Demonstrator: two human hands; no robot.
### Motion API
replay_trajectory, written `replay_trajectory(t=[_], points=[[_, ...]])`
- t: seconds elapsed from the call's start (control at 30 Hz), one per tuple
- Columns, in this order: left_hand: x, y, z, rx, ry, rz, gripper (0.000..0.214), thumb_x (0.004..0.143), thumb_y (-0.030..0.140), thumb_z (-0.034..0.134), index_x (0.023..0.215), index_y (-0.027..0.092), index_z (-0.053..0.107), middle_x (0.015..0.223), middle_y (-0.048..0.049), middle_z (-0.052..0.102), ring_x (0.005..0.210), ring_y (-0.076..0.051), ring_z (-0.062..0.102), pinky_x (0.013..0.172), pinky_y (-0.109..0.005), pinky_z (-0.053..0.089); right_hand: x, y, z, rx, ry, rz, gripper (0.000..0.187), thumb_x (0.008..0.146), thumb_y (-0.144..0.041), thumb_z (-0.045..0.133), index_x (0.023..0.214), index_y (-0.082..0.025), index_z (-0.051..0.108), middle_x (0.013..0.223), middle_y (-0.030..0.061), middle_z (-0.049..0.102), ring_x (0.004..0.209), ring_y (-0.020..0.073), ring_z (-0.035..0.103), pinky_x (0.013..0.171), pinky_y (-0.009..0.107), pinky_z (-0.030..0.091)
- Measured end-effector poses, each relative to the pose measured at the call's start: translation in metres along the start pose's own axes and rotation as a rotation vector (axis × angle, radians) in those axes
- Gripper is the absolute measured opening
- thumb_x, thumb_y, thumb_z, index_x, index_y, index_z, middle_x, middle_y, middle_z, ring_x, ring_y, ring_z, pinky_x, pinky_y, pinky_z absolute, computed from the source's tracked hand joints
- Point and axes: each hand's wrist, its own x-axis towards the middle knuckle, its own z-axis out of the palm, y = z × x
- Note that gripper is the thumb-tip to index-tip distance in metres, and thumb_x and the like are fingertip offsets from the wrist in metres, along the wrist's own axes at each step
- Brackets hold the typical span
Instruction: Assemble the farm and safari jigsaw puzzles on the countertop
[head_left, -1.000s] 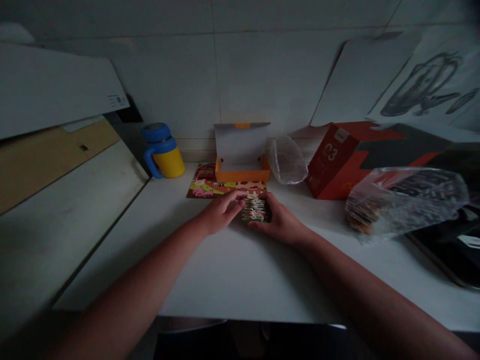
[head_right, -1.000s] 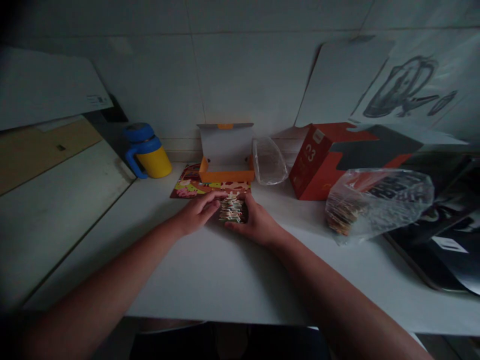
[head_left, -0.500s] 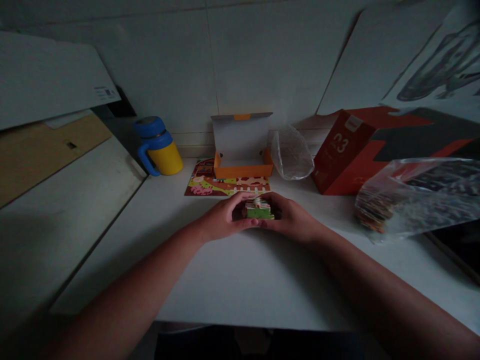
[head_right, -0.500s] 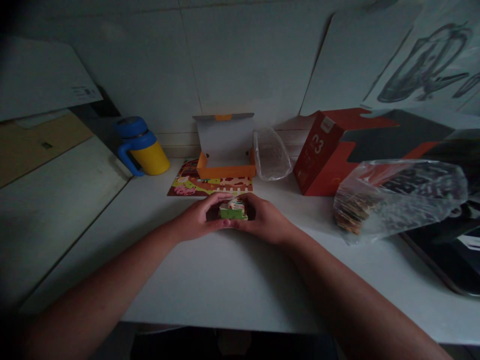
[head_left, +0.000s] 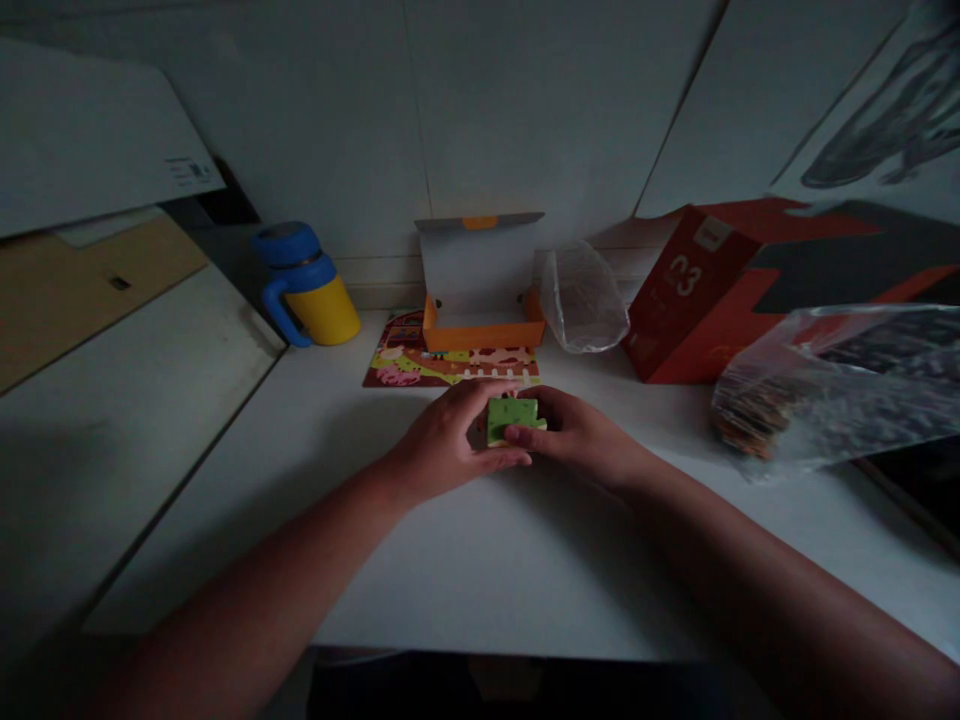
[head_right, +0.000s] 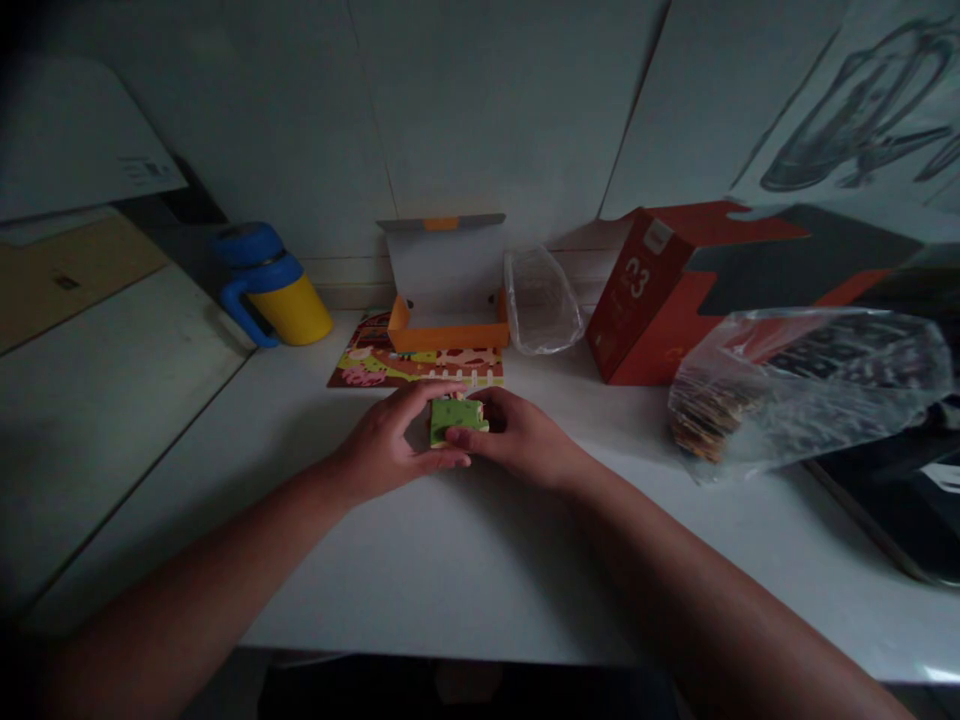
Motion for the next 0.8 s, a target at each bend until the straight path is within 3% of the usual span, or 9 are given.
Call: replay_trajectory(t=[0.2, 0.33, 0.47, 0.8], points=[[-0.001, -0.005, 0.001, -0.006, -0.044, 0.012, 0.093, 0.077, 0.047, 0.089, 0.155, 0.028, 0.041, 0.150, -0.0150, 0.060, 0.138, -0.032, 0.060, 0.117, -0.053, 0.050, 0.002, 0.005, -0.003, 0.085, -0.008, -0.039, 0.056, 0.084, -0.051, 0.083, 0.126, -0.017, 0.068, 0.117, 0.0114, 0.075, 0.103, 0.0279, 0.068, 0.090, 0.040, 0.052], [-0.002, -0.007, 0.004, -0.096, -0.019, -0.050, 0.097, 0.078, 0.047, 0.088, 0.158, 0.029, 0.037, 0.159, -0.0158, 0.052, 0.143, -0.034, 0.055, 0.119, -0.054, 0.048, 0.002, 0.003, 0.002, 0.403, -0.089, 0.024, 0.049, 0.087, -0.051, 0.080, 0.120, -0.017, 0.071, 0.119, 0.0125, 0.076, 0.102, 0.0259, 0.070, 0.091, 0.038, 0.053], [-0.002, -0.009, 0.008, -0.209, 0.007, -0.132, 0.096, 0.079, 0.048, 0.088, 0.158, 0.029, 0.037, 0.162, -0.0160, 0.048, 0.145, -0.035, 0.052, 0.119, -0.053, 0.049, 0.000, 0.002, 0.007, 0.702, -0.113, 0.161, 0.045, 0.094, -0.060, 0.067, 0.119, -0.023, 0.070, 0.117, 0.0100, 0.076, 0.095, 0.0217, 0.071, 0.081, 0.032, 0.056], [-0.002, -0.014, 0.011, -0.481, -0.021, -0.256, 0.078, 0.086, 0.042, 0.082, 0.155, 0.027, 0.046, 0.155, -0.0149, 0.057, 0.132, -0.031, 0.065, 0.112, -0.049, 0.055, 0.000, 0.003, 0.005, 0.692, -0.049, 0.282, 0.044, 0.092, -0.060, 0.068, 0.121, -0.028, 0.068, 0.120, 0.0082, 0.075, 0.092, 0.0210, 0.071, 0.071, 0.030, 0.058]])
